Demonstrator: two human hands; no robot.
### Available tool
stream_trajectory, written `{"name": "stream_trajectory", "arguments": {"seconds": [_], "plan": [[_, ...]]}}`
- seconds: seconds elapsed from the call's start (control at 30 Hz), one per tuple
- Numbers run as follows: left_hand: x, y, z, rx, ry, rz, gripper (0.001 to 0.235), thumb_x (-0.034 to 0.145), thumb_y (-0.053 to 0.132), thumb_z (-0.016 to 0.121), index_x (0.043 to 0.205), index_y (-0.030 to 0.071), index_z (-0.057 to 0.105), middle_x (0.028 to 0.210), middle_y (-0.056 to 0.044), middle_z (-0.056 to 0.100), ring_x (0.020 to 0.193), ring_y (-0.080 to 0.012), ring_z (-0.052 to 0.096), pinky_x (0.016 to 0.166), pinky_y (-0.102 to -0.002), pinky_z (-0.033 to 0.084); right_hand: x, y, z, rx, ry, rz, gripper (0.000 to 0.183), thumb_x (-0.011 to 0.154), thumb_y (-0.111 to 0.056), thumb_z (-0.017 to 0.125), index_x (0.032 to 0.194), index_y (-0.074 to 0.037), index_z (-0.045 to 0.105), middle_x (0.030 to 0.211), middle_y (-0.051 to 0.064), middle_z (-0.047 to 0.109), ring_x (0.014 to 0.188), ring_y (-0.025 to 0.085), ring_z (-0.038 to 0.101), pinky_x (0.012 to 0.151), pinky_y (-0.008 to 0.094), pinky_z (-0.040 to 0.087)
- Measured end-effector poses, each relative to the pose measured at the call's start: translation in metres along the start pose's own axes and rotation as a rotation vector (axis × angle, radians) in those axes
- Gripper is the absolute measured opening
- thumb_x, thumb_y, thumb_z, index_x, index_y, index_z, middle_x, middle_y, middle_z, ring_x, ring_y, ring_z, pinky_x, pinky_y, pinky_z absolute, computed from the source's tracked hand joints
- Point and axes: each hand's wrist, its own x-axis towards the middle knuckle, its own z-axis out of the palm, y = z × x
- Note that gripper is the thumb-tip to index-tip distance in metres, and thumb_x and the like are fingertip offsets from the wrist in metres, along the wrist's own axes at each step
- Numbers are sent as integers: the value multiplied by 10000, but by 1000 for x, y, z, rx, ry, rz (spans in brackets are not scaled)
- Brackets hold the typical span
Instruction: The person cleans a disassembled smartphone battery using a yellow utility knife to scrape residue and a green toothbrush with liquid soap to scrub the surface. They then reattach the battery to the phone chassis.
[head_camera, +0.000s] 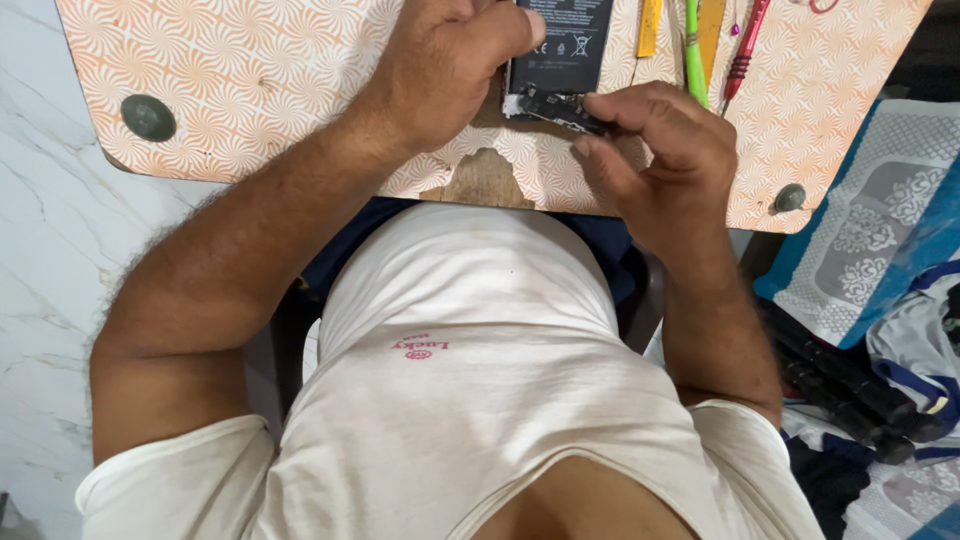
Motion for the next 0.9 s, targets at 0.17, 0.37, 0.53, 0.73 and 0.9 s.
{"name": "stream_trajectory", "arguments": {"seconds": [0.17, 0.37, 0.53, 0.73, 0.9], "plan": [[-3, -1, -5, 28, -30, 50, 221, 1082, 104, 601, 891, 0, 641, 789, 18, 619, 686, -54, 582, 646, -256, 500, 6, 0, -1, -244, -1, -205, 394, 947, 87, 853, 1290, -10, 686, 1076, 159, 708, 948, 239, 724, 797, 307, 591], [-4, 2, -4, -17, -48, 77, 211, 1070, 77, 573, 901, -25, 647, 802, -2, 646, 724, -72, 606, 676, -274, 517, 13, 1, -6, -246, -21, -293, 426, 899, 68, 862, 1274, -38, 690, 1105, 143, 663, 924, 242, 679, 763, 323, 548], [-4, 7, -5, 92, -61, 66, 264, 1086, 120, 588, 854, 1, 628, 747, 8, 599, 623, -52, 560, 583, -251, 471, 18, -4, -3, -240, -18, -295, 415, 908, 74, 846, 1274, -39, 685, 1107, 132, 624, 964, 239, 648, 787, 323, 531], [-4, 9, -4, -17, -54, 3, 254, 1062, 99, 589, 831, 7, 636, 726, 15, 606, 648, -70, 567, 594, -283, 475, 21, -8, -1, -256, -7, -273, 430, 909, 63, 867, 1288, -49, 699, 1126, 123, 616, 974, 245, 631, 811, 335, 518], [-5, 5, -5, -62, -57, -15, 225, 1060, 80, 590, 852, 7, 633, 749, 13, 606, 620, -59, 557, 602, -277, 466, 19, -7, 1, -234, -3, -264, 419, 942, 66, 874, 1304, -59, 703, 1121, 117, 600, 969, 226, 626, 807, 321, 522]]}}
